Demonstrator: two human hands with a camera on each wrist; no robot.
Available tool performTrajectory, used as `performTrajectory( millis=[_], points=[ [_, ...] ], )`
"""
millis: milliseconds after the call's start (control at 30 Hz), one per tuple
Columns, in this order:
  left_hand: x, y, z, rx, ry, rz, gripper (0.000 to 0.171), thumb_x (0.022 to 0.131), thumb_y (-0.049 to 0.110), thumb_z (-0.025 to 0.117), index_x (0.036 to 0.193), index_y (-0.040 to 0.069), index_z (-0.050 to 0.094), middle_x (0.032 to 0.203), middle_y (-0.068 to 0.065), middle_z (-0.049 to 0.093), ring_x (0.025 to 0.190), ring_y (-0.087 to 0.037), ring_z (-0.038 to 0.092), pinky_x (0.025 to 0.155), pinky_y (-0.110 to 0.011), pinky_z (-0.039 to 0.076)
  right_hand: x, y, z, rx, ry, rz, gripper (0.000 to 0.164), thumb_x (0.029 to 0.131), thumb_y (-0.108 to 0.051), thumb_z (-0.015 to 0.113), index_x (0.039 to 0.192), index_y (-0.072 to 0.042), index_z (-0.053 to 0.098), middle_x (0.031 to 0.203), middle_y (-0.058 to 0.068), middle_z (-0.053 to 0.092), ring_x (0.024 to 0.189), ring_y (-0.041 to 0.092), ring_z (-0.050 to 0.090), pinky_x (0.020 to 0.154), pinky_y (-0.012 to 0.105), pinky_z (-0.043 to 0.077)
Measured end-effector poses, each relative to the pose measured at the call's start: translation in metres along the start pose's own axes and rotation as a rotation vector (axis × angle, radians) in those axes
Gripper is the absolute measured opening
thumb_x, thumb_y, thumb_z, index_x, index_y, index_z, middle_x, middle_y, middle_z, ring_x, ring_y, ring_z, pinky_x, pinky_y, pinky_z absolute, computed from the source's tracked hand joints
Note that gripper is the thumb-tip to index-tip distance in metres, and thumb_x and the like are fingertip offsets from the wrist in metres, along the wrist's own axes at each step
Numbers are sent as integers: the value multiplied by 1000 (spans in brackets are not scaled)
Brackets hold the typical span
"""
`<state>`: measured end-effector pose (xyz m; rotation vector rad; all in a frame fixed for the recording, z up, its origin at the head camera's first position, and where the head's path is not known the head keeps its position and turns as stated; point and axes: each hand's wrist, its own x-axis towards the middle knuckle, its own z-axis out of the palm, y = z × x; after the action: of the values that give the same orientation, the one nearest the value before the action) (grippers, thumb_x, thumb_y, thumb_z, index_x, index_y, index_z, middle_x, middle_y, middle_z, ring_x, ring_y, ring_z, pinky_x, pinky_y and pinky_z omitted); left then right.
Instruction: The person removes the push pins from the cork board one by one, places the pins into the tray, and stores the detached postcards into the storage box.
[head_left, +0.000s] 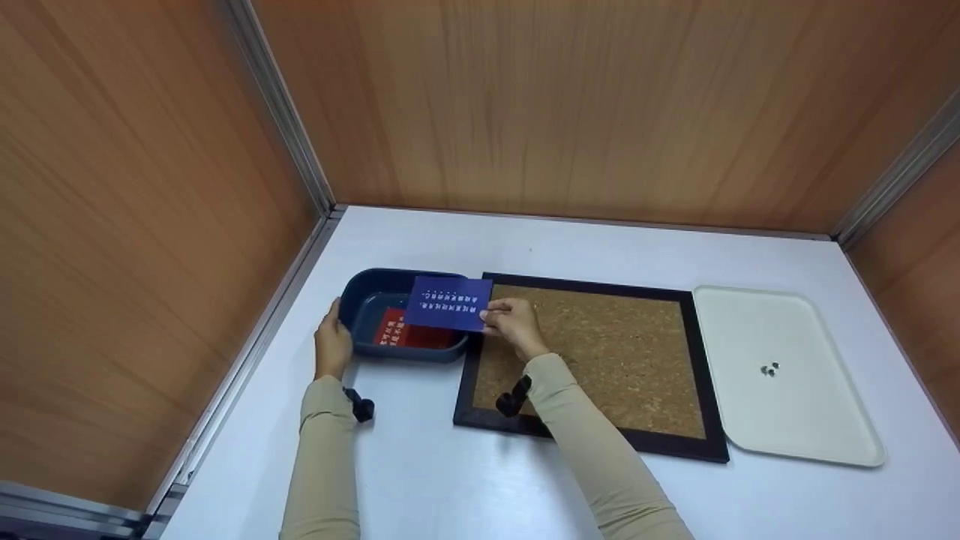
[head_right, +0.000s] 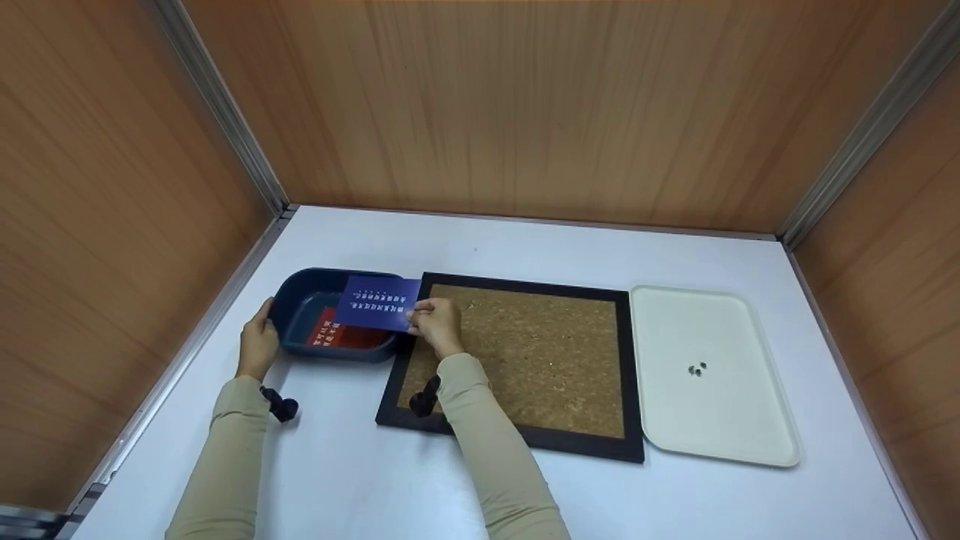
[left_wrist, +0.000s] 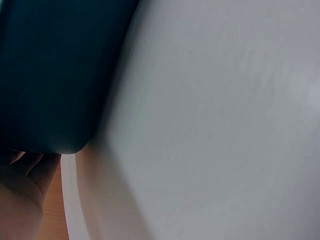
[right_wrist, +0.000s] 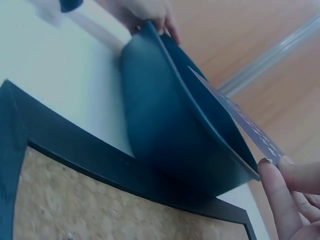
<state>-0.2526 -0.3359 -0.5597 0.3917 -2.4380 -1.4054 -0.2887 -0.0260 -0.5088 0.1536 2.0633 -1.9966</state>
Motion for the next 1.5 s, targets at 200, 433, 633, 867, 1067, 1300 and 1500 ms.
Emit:
performTrajectory(
  millis=[200,433,633,867,1067,1300,1500],
  points=[
    [0,-1,0,8,-1,-5,49,100,-3,26,148,-4,30,153,-25,30,144,-36,26,120,-43,24,0,1,11,12,-12,2,26,86,3,67,111,10,63,93,14,66,68,11,66,69,24,60],
    [-1,0,1,-3,1,1,49,99,-4,27,148,-5,30,153,-25,29,144,-37,26,120,-44,23,-2,-1,21,24,-25,-14,23,85,5,66,107,11,63,89,12,65,71,15,67,67,22,60],
    [-2,1,1,6,-3,4,50,98,-5,26,148,-5,30,152,-26,30,143,-37,27,120,-44,24,-2,0,28,-1,-54,-24,24,86,6,65,109,12,63,92,14,67,72,14,68,67,23,60],
    [-3,3,-1,9,6,13,49,99,-4,27,147,-5,31,152,-26,31,143,-38,28,120,-44,24,-2,0,39,-39,-40,-46,22,85,6,65,107,11,65,97,20,69,72,18,70,68,26,61],
    [-3,2,0,5,3,4,49,99,-4,27,148,-4,31,152,-26,31,143,-37,28,120,-43,24,-2,3,46,-66,-51,-106,16,84,7,66,100,11,66,87,18,70,67,19,70,65,26,61],
    [-3,1,-1,3,0,-15,50,99,-5,27,148,-4,30,153,-24,29,144,-36,26,121,-43,23,-2,6,51,-134,-44,-119,18,86,8,63,103,14,63,92,21,69,62,10,64,63,23,60],
    [-3,2,-3,6,2,-9,50,98,-5,28,148,-4,30,153,-24,30,144,-36,27,121,-42,23,-5,2,55,-280,-39,-156,12,86,6,64,96,12,65,93,21,69,67,14,67,63,23,60]
  ],
)
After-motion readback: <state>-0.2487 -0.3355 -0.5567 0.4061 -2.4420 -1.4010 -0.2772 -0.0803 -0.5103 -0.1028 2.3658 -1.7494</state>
